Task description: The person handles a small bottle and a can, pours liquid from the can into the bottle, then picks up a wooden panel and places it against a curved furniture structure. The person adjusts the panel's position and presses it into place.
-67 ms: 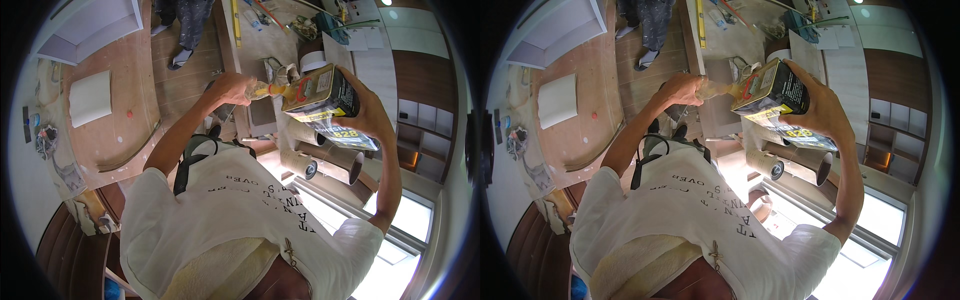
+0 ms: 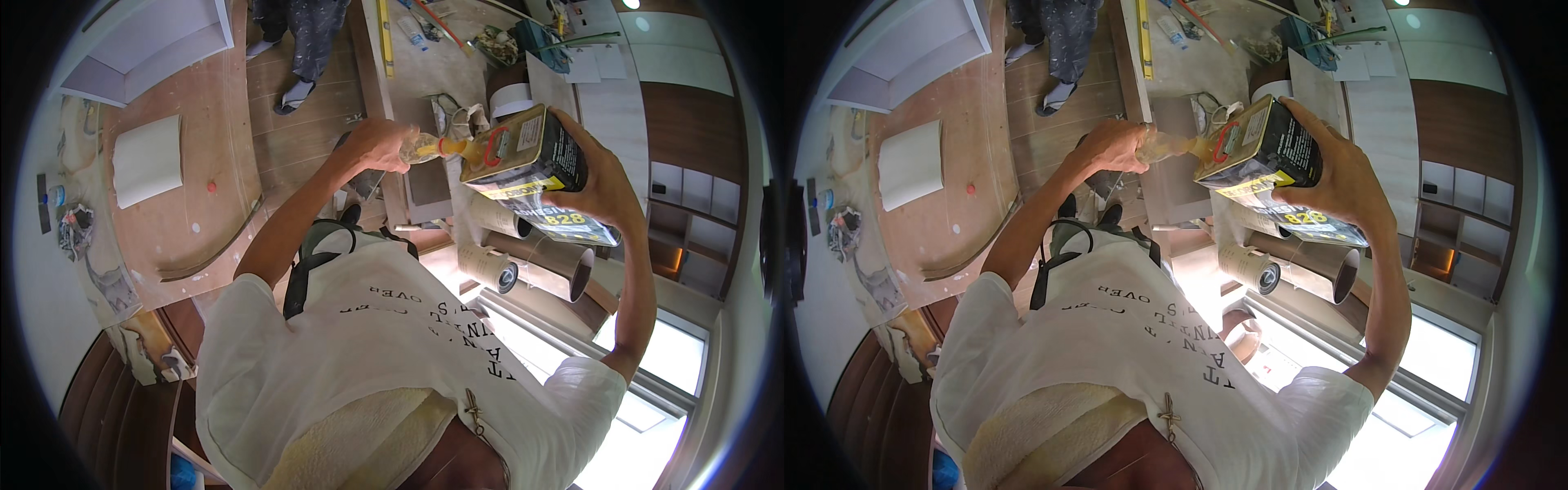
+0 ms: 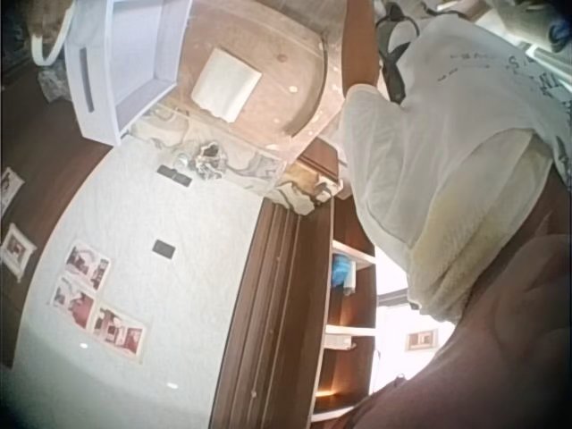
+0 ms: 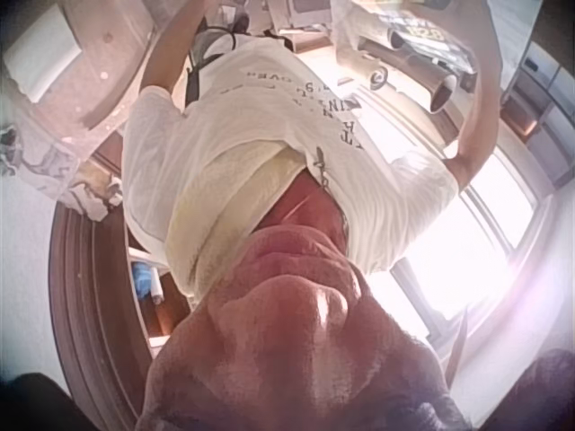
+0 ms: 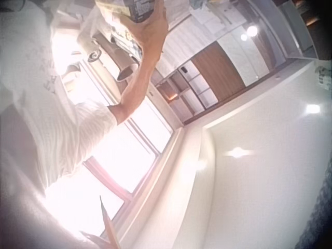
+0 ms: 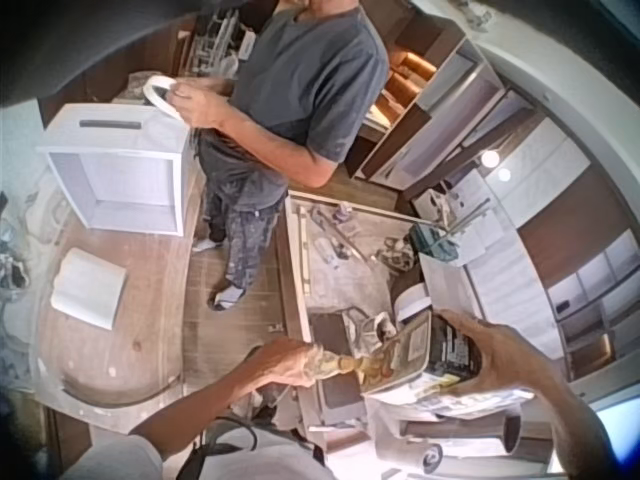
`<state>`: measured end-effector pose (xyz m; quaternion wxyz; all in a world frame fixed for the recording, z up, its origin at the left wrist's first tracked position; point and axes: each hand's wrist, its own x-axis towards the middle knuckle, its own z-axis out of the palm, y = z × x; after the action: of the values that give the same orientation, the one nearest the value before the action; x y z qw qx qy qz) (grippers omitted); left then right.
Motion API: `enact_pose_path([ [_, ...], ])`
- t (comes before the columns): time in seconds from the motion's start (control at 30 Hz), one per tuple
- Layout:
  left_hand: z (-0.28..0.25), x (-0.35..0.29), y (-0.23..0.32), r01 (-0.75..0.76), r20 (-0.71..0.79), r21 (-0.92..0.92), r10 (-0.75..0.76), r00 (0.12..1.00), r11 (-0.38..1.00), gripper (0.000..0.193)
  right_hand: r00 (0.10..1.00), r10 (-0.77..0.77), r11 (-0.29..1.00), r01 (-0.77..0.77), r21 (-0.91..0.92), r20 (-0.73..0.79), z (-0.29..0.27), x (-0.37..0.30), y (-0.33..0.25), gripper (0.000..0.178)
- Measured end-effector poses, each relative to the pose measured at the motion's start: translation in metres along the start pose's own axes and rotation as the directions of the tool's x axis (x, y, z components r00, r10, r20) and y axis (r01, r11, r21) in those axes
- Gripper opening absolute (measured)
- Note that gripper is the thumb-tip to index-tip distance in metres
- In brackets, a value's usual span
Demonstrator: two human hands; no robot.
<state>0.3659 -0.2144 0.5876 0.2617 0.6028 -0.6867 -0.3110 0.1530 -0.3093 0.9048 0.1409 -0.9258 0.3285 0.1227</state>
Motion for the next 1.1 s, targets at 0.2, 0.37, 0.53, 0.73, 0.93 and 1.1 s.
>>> enact_pose_path([
  [0.2, -0.004, 0.005, -0.007, -0.066, -0.084, -0.012, 0.064, 0.994, 0.998, 0.044, 1.000, 0.000, 0.999, 0.000, -0.045, -0.004, -0.003, 0.008, 0.000, 0.113],
  [0.37, -0.004, 0.005, -0.007, -0.057, -0.077, -0.001, 0.057, 0.995, 0.998, 0.045, 1.000, 0.004, 0.999, -0.004, -0.046, 0.000, -0.004, 0.008, 0.000, 0.112],
  [0.53, -0.005, 0.005, -0.007, -0.049, -0.065, -0.007, 0.049, 0.997, 0.999, 0.046, 1.000, 0.004, 0.998, -0.004, -0.057, -0.003, -0.006, 0.009, -0.001, 0.113],
  [0.73, -0.003, 0.005, -0.011, -0.061, -0.078, 0.002, 0.061, 0.995, 0.998, 0.048, 0.999, 0.032, 0.997, -0.031, -0.071, 0.014, -0.009, 0.011, -0.007, 0.113],
  [0.93, -0.007, 0.004, -0.010, -0.056, -0.069, 0.006, 0.056, 0.996, 0.998, 0.049, 1.000, 0.023, 0.996, -0.022, -0.088, 0.013, -0.011, 0.013, -0.010, 0.113],
  [1.1, -0.007, 0.004, -0.011, -0.066, -0.071, -0.006, 0.065, 0.995, 0.998, 0.050, 0.999, 0.030, 0.995, -0.027, -0.099, 0.022, -0.015, 0.014, -0.013, 0.113],
])
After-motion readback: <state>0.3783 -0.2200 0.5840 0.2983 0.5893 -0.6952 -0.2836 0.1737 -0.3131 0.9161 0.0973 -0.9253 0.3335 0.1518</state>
